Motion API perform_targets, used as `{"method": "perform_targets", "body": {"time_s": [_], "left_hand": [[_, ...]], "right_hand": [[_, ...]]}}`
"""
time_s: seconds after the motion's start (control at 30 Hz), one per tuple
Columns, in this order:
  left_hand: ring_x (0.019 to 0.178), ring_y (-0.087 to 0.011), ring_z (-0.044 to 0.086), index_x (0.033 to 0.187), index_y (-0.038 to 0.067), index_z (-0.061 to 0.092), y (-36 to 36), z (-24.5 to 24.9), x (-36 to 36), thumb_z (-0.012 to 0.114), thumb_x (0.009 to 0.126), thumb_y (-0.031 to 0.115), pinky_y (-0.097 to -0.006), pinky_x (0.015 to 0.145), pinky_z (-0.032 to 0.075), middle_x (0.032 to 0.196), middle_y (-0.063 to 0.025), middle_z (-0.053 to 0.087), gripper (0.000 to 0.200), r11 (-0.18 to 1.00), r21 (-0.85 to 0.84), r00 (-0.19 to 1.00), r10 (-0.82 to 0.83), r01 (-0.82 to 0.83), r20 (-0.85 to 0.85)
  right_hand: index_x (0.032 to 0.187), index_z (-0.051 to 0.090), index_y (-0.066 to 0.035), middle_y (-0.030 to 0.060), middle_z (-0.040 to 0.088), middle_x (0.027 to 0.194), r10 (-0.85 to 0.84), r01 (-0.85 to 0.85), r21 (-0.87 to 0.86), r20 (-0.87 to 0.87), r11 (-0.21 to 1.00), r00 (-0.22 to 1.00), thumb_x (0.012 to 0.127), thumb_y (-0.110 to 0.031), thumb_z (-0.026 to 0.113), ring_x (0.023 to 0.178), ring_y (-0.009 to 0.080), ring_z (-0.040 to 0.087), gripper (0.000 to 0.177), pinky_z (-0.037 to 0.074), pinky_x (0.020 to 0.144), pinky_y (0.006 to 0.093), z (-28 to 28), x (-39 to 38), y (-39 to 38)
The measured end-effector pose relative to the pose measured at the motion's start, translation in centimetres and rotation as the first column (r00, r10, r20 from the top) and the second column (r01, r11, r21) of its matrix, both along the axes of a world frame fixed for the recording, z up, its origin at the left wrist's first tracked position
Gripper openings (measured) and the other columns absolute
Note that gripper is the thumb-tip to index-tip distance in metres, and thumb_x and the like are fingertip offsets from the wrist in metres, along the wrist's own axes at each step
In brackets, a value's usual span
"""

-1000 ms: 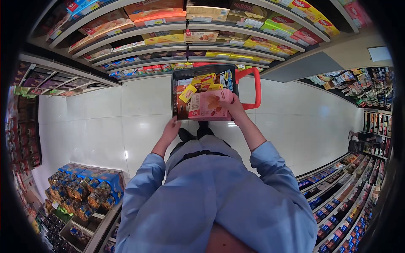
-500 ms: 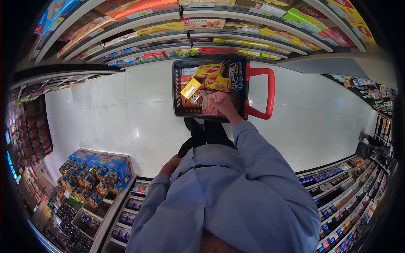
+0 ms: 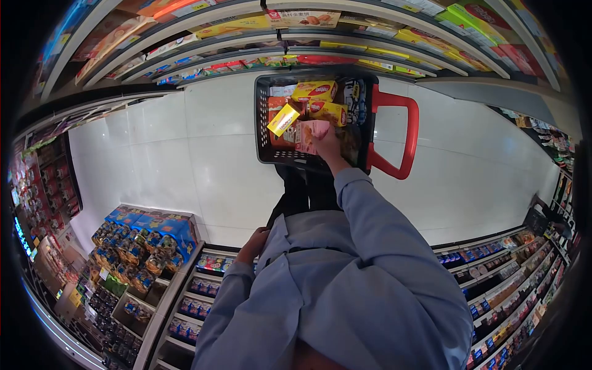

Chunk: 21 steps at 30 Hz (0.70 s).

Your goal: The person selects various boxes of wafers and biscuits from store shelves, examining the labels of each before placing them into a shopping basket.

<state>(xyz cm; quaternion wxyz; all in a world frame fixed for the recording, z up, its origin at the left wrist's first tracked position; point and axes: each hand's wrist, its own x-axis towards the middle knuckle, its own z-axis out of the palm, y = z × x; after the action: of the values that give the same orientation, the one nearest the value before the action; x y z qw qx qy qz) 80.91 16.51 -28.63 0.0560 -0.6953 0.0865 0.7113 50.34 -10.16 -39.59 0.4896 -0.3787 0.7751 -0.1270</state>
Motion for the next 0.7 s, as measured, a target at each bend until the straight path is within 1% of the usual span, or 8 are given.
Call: {"method": "perform_targets", "body": {"time_s": [0.07, 0.13, 0.2, 0.3, 0.37, 0.43, 0.53, 0.7], "left_hand": [[0.106, -0.0285, 0.064, 0.141, 0.004, 0.047, 2.3, -3.2, 1.9, 0.068, 0.086, 0.038, -0.0413, 0.087, 0.053, 0.122, -0.0189, 0.063, 0.068, 0.957, -0.202, 0.954, -0.245, 0.208, -0.175], [0.108, -0.0297, 0.062, 0.140, 0.006, 0.048, 2.2, -4.0, 1.9, 0.068, 0.083, 0.043, -0.0452, 0.089, 0.051, 0.123, -0.0182, 0.062, 0.071, 0.936, -0.191, 0.920, -0.333, 0.296, -0.205], [0.111, -0.0307, 0.060, 0.137, 0.007, 0.050, 0.6, -4.8, 1.4, 0.068, 0.080, 0.049, -0.0488, 0.091, 0.049, 0.126, -0.0177, 0.061, 0.072, 0.959, 0.060, 0.955, -0.270, 0.279, -0.124], [0.084, -0.0228, 0.058, 0.107, 0.006, 0.064, -3.4, -1.6, -1.0, 0.068, 0.081, 0.047, -0.0387, 0.071, 0.047, 0.092, -0.0098, 0.061, 0.049, 0.962, 0.157, 0.973, -0.229, 0.224, 0.013], [0.063, -0.0145, 0.043, 0.099, 0.009, 0.068, -1.4, -4.6, -0.3, 0.066, 0.083, 0.047, -0.0329, 0.058, 0.039, 0.075, -0.0021, 0.054, 0.040, 0.987, 0.140, 0.996, -0.071, 0.078, -0.055], [0.067, -0.0152, 0.049, 0.099, 0.007, 0.069, -2.2, -5.1, 0.2, 0.067, 0.082, 0.045, -0.0338, 0.059, 0.040, 0.076, -0.0030, 0.058, 0.042, 0.978, 0.151, 0.975, -0.113, 0.143, -0.190], [0.078, -0.0197, 0.060, 0.108, 0.003, 0.069, -3.0, -5.2, 0.8, 0.067, 0.082, 0.040, -0.0365, 0.067, 0.046, 0.090, -0.0083, 0.067, 0.044, 0.942, -0.007, 0.925, -0.330, 0.334, -0.187], [0.096, -0.0280, 0.066, 0.118, 0.000, 0.066, -2.1, -5.3, 2.1, 0.067, 0.083, 0.031, -0.0390, 0.084, 0.052, 0.111, -0.0167, 0.068, 0.046, 0.942, -0.115, 0.948, -0.318, 0.314, -0.015]], "right_hand": [[0.141, 0.039, -0.003, 0.0197, 0.068, 0.115, 0.062, -0.062, -0.006, -0.027, 0.998, 0.998, 0.083, -0.032, 0.073, 0.108, 0.0345, 0.066, 0.074, 0.052, 0.093, 0.0405, -1.0, -0.5, 0.4], [0.142, 0.039, -0.003, 0.0208, 0.067, 0.117, 0.143, -0.146, -0.042, -0.065, 0.988, 0.988, 0.084, -0.033, 0.071, 0.109, 0.0357, 0.066, 0.072, 0.052, 0.093, 0.0410, -1.8, -1.4, 0.8], [0.140, 0.043, -0.003, 0.0218, 0.066, 0.119, 0.155, -0.155, -0.080, -0.006, 0.985, 0.988, 0.086, -0.034, 0.069, 0.110, 0.0370, 0.065, 0.068, 0.051, 0.095, 0.0414, -0.5, -2.2, 1.2], [0.135, 0.050, -0.004, 0.0221, 0.068, 0.114, 0.285, -0.288, -0.049, -0.058, 0.956, 0.957, 0.088, -0.037, 0.067, 0.105, 0.0363, 0.067, 0.059, 0.052, 0.091, 0.0405, -0.4, -3.5, 2.4], [0.130, 0.055, -0.004, 0.0216, 0.069, 0.108, 0.361, -0.359, 0.036, -0.039, 0.932, 0.932, 0.089, -0.038, 0.066, 0.097, 0.0343, 0.069, 0.054, 0.054, 0.086, 0.0394, -1.3, -5.0, 3.5], [0.125, 0.059, -0.003, 0.0207, 0.071, 0.101, 0.379, -0.381, 0.120, 0.041, 0.917, 0.925, 0.089, -0.038, 0.066, 0.088, 0.0317, 0.071, 0.051, 0.055, 0.080, 0.0382, -0.6, -6.2, 4.2], [0.119, 0.062, 0.000, 0.0192, 0.072, 0.093, 0.418, -0.418, 0.159, 0.038, 0.894, 0.908, 0.089, -0.036, 0.066, 0.076, 0.0280, 0.071, 0.047, 0.056, 0.072, 0.0368, -1.8, -7.8, 5.8], [0.115, 0.065, 0.000, 0.0221, 0.071, 0.100, 0.519, -0.512, 0.113, -0.041, 0.852, 0.854, 0.087, -0.032, 0.066, 0.090, 0.0319, 0.070, 0.042, 0.054, 0.081, 0.0387, 0.0, -7.8, 6.2]]}}
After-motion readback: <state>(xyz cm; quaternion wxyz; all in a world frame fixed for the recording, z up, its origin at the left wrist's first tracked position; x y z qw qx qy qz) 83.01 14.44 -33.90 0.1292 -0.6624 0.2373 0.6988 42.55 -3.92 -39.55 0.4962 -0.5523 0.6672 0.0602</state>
